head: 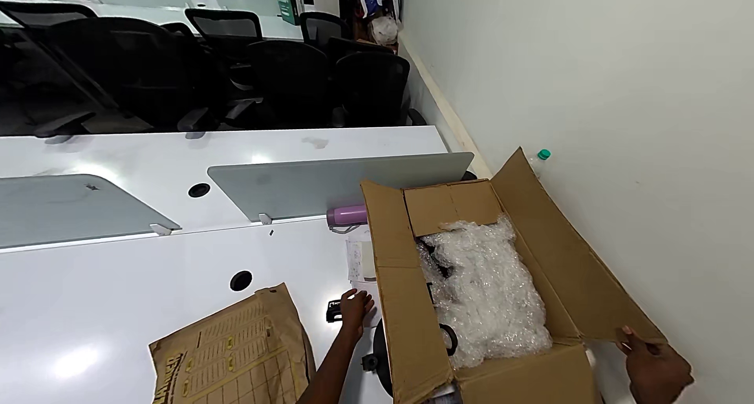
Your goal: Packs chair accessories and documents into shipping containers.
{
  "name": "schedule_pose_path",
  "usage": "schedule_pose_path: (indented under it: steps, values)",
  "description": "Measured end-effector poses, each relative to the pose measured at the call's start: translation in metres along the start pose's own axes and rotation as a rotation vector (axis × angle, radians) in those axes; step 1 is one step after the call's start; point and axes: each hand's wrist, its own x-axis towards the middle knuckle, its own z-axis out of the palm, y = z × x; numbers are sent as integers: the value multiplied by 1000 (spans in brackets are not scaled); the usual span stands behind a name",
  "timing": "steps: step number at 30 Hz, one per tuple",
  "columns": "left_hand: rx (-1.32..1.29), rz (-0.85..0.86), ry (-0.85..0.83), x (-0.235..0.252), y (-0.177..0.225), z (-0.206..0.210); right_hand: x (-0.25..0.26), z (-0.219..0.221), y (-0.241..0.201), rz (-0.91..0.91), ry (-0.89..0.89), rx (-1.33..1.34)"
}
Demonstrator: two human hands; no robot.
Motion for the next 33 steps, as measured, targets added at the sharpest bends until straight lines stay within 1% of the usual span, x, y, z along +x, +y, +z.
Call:
schedule_pose_path:
  steps: [1, 2, 3, 4, 6, 7, 8, 9, 11, 12, 14, 15, 16, 17, 20, 23, 27, 29, 31, 33]
  values:
    - [0, 40, 5, -12, 0, -6, -1, 0, -2, -1, 4, -11]
    - [8, 114, -7, -28, -1, -13, -2, 0, -4, 1, 9, -18]
    - [40, 237, -31, -47, -4, -19, -4, 0, -7, 5, 14, -25]
    - [97, 415, -66, -67, -7, -25, -5, 0, -8, 3, 20, -28]
    - [290, 907, -178, -112, -12, -36, -9, 1, -10, -1, 25, -25]
    - [387, 1128, -257, -135, -11, -41, -11, 1, -12, 1, 28, -29]
    - [486, 1268, -346, -160, -8, -42, -13, 2, -15, 4, 34, -27]
    - [557, 1357, -450, -181, -9, -41, -15, 1, -18, 11, 37, -25]
    - [665, 1439, -754, -209, -18, -29, -16, 1, -20, 22, 46, -17]
    - [749, 1450, -926, -214, -27, -19, -15, 1, -19, 24, 45, -14]
    - [1043, 1407, -1252, -210, -50, 4, -10, 1, -15, 23, 43, -12]
    - [1180, 1396, -1367, -204, -64, 16, -6, 1, -12, 22, 41, -19]
    - [1294, 1410, -1442, -197, -80, 27, -3, 1, -10, 25, 35, -27]
    - [1395, 1457, -1484, -189, -97, 36, -1, 0, -10, 33, 28, -37]
    - [1583, 1614, -1555, -162, -147, 50, 1, -2, -11, 60, 15, -42]
    - [1747, 1658, -1565, -148, -171, 57, 4, -5, -15, 88, -9, -62]
    - [1748, 1711, -1560, -146, -175, 56, 14, -12, -18, 112, -73, -112]
    - [1706, 1730, -1547, -148, -174, 55, 20, -14, -17, 123, -107, -121]
    - [1643, 1799, -1523, -150, -169, 52, 24, -16, -17, 132, -126, -114]
    - [1598, 1796, -1524, -152, -162, 49, 27, -17, -16, 142, -141, -92]
